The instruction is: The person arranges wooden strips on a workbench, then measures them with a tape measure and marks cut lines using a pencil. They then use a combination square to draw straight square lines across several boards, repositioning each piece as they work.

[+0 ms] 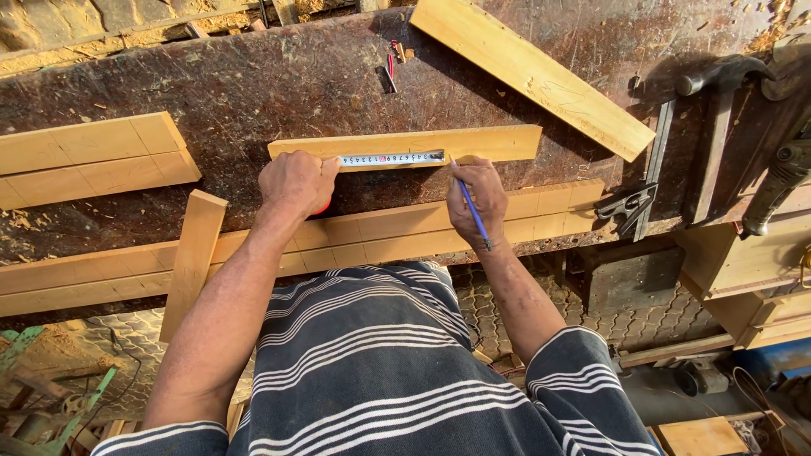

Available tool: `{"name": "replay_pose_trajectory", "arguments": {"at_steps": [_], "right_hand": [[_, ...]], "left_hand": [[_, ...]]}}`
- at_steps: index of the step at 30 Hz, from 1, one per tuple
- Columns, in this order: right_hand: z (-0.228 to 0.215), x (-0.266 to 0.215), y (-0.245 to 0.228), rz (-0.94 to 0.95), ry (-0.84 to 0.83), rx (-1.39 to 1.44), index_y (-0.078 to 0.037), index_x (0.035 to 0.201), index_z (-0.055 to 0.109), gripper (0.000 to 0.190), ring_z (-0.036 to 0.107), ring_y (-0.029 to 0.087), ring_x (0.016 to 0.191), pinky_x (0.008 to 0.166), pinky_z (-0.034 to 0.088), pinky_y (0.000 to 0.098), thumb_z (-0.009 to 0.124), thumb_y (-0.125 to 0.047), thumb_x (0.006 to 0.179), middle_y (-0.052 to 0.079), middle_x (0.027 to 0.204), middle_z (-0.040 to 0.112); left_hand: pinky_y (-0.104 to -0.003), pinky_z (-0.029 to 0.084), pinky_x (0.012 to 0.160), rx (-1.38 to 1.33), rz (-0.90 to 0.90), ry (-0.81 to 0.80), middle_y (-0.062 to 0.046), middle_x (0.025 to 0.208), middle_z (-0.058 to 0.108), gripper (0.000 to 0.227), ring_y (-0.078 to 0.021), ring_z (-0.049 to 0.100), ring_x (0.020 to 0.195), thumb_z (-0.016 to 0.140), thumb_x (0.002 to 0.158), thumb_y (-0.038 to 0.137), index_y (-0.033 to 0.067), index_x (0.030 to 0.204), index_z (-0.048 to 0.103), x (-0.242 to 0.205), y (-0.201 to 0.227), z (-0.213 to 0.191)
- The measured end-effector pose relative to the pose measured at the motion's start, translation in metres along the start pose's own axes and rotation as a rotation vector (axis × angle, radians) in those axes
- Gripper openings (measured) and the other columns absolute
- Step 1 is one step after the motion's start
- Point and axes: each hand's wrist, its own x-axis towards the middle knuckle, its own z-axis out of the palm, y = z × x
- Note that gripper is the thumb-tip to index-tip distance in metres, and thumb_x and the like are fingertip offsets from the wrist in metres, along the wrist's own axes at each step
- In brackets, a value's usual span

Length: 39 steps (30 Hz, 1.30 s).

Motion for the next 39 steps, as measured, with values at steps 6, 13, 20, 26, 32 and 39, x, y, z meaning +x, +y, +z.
{"name": "replay_pose_trajectory", "arguments": {"at_steps": [6,13,20,26,32,39], "right_hand": [[0.006,0.001,0.002,0.003,-0.022,-0.040,-0.004,0.104,0.062,0.014,0.074,0.024,0.092,0.108,0.054,0.0487,0.065,0.002,0.091,0.012,0.093,0.072],[0.007,0.005,0.001,-0.033,-0.020,-0.089,-0.004,0.103,0.064,0.014,0.073,0.024,0.095,0.105,0.054,0.0470,0.069,0.003,0.092,0.011,0.096,0.073],[0.006,0.011,-0.005,-0.034,-0.044,-0.113,-0.005,0.103,0.065,0.013,0.072,0.024,0.096,0.106,0.052,0.0475,0.073,0.000,0.094,0.010,0.098,0.073],[0.004,0.011,-0.005,-0.041,-0.061,-0.125,-0.005,0.104,0.065,0.012,0.072,0.025,0.096,0.106,0.052,0.0472,0.071,0.000,0.095,0.010,0.098,0.073],[0.005,0.010,-0.004,-0.041,-0.083,-0.120,-0.005,0.105,0.063,0.012,0.073,0.026,0.095,0.109,0.051,0.0481,0.069,0.000,0.096,0.012,0.097,0.073],[-0.001,0.020,-0.021,-0.064,-0.021,-0.100,-0.005,0.103,0.062,0.012,0.070,0.026,0.087,0.102,0.054,0.0480,0.068,-0.001,0.093,0.012,0.090,0.069]], "left_hand": [[-0.048,0.055,0.068,0.017,-0.024,-0.048,-0.014,0.070,0.071,0.056,-0.0307,0.070,0.069,0.056,0.102,0.054,0.0042,0.089,0.079,0.000,0.004,-0.003],[-0.048,0.055,0.068,0.025,-0.021,-0.042,-0.013,0.068,0.070,0.058,-0.0297,0.069,0.068,0.055,0.102,0.055,0.0043,0.087,0.078,0.001,0.002,-0.002],[-0.048,0.055,0.068,0.003,-0.030,-0.050,-0.012,0.069,0.070,0.057,-0.0298,0.070,0.069,0.056,0.101,0.055,0.0051,0.086,0.078,0.001,0.002,-0.002],[-0.048,0.056,0.070,-0.009,-0.041,-0.055,-0.013,0.071,0.071,0.056,-0.0303,0.070,0.071,0.056,0.101,0.055,0.0058,0.088,0.079,-0.001,0.003,-0.004],[-0.049,0.055,0.072,-0.027,-0.020,-0.011,-0.016,0.076,0.072,0.054,-0.0334,0.071,0.075,0.059,0.099,0.054,0.0045,0.089,0.080,0.004,-0.002,0.004],[-0.050,0.056,0.071,-0.046,-0.007,-0.012,-0.016,0.074,0.073,0.055,-0.0343,0.072,0.074,0.058,0.100,0.053,0.0042,0.086,0.079,0.004,-0.002,0.003]]}}
